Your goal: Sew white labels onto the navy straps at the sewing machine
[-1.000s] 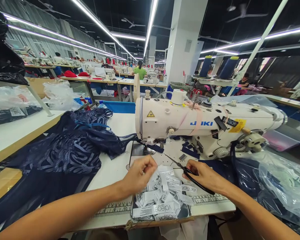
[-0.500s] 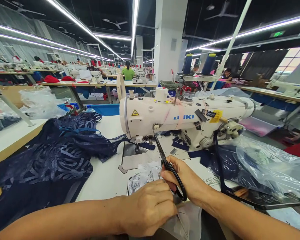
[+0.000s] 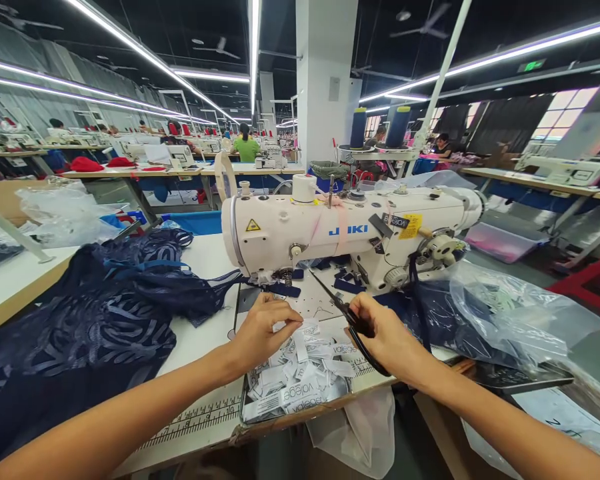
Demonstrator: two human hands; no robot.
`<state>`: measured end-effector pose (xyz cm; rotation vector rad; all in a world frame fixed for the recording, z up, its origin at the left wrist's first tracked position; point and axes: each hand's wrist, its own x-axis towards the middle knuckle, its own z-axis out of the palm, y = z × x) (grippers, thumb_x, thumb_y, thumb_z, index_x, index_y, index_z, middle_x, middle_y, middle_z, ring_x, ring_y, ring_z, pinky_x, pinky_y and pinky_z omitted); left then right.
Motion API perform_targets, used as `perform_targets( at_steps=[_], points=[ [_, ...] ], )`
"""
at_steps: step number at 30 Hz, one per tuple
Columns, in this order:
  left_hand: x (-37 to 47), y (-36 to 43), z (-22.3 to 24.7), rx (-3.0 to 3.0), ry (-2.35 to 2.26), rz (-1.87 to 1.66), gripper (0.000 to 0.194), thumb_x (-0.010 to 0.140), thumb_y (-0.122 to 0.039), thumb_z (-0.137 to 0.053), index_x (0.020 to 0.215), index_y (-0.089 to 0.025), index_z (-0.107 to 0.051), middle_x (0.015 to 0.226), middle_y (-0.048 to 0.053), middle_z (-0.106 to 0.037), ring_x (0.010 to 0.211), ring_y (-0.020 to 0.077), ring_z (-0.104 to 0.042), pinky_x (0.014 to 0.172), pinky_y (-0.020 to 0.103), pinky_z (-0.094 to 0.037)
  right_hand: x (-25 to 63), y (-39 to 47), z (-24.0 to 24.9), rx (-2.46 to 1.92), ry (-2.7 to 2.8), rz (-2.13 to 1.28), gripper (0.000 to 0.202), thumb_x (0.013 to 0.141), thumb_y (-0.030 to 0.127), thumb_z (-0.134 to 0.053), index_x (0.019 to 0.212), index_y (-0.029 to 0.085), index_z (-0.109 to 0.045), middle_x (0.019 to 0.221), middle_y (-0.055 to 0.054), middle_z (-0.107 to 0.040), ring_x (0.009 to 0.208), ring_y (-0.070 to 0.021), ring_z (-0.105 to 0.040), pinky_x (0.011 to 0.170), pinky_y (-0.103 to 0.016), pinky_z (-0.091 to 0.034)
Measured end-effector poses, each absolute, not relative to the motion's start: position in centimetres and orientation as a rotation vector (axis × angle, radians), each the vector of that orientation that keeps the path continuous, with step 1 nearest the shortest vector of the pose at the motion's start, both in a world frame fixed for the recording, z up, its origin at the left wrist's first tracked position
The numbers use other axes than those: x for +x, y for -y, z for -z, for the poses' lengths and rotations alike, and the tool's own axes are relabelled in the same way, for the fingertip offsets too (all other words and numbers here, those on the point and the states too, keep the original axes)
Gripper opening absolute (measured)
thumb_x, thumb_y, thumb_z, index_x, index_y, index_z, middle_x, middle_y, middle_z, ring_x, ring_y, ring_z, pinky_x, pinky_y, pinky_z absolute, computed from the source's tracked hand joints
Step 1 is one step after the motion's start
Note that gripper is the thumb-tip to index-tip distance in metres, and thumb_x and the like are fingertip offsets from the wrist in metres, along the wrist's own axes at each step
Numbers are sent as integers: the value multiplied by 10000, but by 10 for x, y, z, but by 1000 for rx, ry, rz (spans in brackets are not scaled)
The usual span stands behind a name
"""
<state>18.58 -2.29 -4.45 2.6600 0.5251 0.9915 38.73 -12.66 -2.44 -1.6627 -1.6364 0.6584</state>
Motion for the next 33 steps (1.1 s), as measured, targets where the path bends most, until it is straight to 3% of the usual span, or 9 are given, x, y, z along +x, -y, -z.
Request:
perform_targets(
  at_steps=[6,15,23,33],
  points=[
    [174,21,40,2850,-599,-990,182,829,-156,-500,704,-180,-630,604,-16,-625,547,117,-529,634,309,-275,410,133,26,-1965,2048,-70,203,727,410,-503,744,228,-416,597,15,-515,515,-146,-437,514,-269,-294],
    [169,23,41,2952,-619,-989,208,851,-171,-469,719,-168,-630,591,-17,-613,557,110,-522,650,303,-258,393,130,28,-1843,2405,269,147,775,354,-475,729,217,-454,621,-12,-585,560,-168,-530,494,-264,-230],
    [166,23,46,2834,-715,-869,183,813,-117,-484,700,-171,-617,641,-12,-644,579,111,-554,643,270,-324,396,126,42,-1956,2420,330,134,783,344,-470,741,217,-468,531,0,-554,499,-179,-533,474,-264,-174],
    [165,22,43,2714,-841,-822,165,760,-78,-512,689,-179,-623,657,-12,-657,592,117,-570,663,269,-363,405,122,41,-1933,2398,243,162,800,366,-440,804,207,-472,696,-43,-613,659,-215,-570,556,-277,-324]
  ],
)
